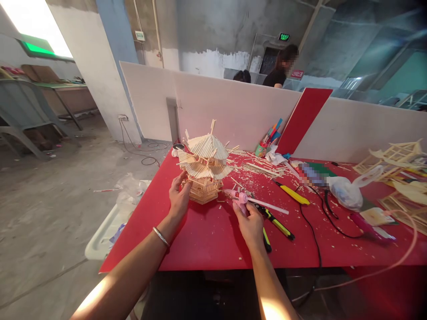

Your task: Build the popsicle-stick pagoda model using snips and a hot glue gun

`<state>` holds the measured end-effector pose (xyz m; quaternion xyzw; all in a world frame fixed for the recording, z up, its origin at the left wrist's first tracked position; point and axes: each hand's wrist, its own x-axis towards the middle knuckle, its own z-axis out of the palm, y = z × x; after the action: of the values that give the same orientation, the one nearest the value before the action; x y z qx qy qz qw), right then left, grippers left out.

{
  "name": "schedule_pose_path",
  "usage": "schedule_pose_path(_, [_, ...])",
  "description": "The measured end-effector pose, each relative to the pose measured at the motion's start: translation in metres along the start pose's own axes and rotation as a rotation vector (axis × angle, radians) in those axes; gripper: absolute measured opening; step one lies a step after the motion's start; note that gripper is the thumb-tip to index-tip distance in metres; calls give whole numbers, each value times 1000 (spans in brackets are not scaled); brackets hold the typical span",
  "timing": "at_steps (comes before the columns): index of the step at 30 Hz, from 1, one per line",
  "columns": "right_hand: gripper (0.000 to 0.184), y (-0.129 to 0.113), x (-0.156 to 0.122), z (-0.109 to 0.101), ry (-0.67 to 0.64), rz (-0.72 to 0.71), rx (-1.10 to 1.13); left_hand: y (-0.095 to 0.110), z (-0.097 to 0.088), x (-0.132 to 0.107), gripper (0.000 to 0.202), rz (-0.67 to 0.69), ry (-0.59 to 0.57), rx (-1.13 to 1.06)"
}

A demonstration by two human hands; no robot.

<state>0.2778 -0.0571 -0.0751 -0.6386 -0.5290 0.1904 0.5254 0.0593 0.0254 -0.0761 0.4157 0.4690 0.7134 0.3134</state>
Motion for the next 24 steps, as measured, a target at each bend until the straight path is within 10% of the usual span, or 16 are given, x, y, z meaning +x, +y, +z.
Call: schedule_pose_path(24, [45,-9,-5,-8,2,96,104,-2,-1,1,48,6,-11,2])
